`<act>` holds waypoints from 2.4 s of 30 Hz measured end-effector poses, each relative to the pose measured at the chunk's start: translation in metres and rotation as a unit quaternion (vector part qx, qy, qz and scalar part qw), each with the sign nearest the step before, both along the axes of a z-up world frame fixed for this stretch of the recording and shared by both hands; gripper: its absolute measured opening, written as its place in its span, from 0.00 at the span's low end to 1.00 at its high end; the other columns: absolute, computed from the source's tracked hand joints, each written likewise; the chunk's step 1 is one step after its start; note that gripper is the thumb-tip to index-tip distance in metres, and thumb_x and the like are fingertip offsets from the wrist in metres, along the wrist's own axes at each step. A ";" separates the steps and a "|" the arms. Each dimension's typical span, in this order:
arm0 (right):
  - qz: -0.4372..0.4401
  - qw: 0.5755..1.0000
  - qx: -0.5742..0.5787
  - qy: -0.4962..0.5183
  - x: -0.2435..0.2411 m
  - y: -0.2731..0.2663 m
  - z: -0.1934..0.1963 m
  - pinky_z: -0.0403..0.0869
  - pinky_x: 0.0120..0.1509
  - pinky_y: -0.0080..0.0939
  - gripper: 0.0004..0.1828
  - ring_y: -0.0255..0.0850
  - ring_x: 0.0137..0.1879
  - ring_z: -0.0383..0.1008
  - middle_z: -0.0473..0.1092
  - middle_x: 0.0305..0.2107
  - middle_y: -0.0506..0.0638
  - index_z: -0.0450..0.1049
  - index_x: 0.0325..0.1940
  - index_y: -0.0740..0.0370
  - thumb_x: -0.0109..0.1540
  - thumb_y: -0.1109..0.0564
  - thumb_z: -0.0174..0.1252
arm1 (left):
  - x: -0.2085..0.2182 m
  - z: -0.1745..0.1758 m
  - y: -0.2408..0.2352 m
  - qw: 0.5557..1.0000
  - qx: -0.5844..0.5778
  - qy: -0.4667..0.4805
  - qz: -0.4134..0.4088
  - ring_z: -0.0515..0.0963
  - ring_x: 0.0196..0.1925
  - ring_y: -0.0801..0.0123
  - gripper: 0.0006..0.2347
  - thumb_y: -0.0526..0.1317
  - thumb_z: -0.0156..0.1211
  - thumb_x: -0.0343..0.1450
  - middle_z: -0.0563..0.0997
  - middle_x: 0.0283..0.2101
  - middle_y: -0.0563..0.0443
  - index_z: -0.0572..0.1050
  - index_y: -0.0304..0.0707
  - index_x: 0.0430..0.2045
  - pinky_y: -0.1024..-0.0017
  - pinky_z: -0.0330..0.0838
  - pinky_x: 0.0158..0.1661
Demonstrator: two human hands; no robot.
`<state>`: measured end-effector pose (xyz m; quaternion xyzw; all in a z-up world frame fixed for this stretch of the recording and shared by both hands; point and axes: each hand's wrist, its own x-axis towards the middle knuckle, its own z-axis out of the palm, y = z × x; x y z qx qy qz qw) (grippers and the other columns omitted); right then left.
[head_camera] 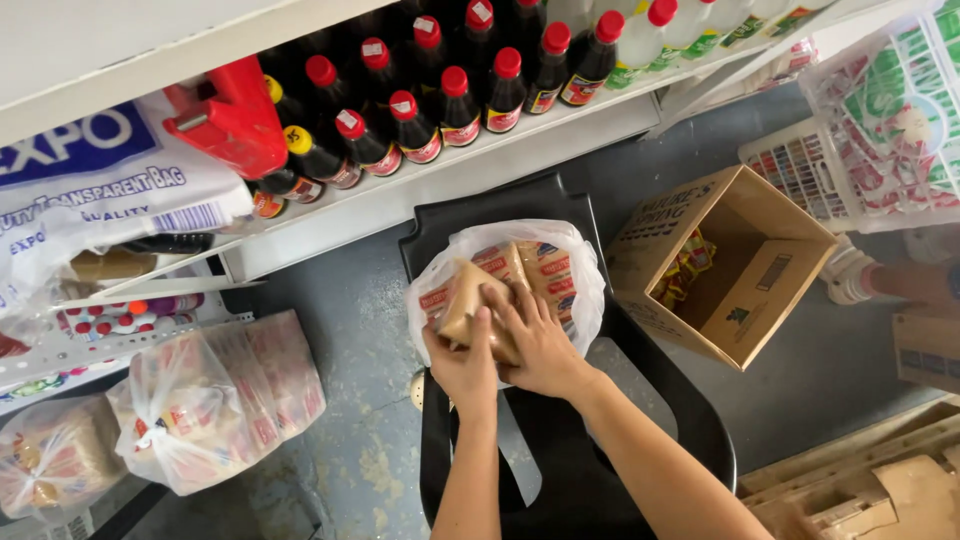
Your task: Packing small bags of sugar into a larger plastic bag.
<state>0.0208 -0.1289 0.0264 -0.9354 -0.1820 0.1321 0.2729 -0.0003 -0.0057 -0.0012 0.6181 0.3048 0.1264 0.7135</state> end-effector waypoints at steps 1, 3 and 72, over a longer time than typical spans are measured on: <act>-0.002 1.000 -0.001 0.002 -0.002 -0.011 -0.014 0.56 0.70 0.66 0.67 0.68 0.69 0.51 0.49 0.69 0.72 0.45 0.77 0.48 0.40 0.51 0.78 | -0.007 -0.012 0.002 1.000 -0.001 0.002 -0.002 0.80 0.45 0.67 0.22 0.39 0.71 0.68 0.79 0.49 0.41 0.70 0.25 0.51 0.72 0.76 0.44; -0.012 0.966 0.239 0.100 -0.006 -0.031 -0.042 0.61 0.75 0.56 0.67 0.59 0.74 0.57 0.57 0.68 0.68 0.41 0.81 0.54 0.43 0.62 0.69 | -0.021 -0.036 0.006 0.996 0.052 0.029 -0.064 0.79 0.42 0.66 0.18 0.44 0.64 0.74 0.81 0.44 0.42 0.74 0.28 0.51 0.72 0.74 0.43; -0.262 0.959 -0.070 0.079 0.023 -0.105 -0.007 0.75 0.50 0.55 0.31 0.60 0.49 0.77 0.59 0.67 0.57 0.70 0.59 0.64 0.50 0.67 0.60 | 0.071 -0.051 -0.102 0.504 0.637 0.126 -0.569 0.50 0.77 0.46 0.41 0.50 0.68 0.64 0.53 0.73 0.45 0.51 0.59 0.73 0.42 0.38 0.72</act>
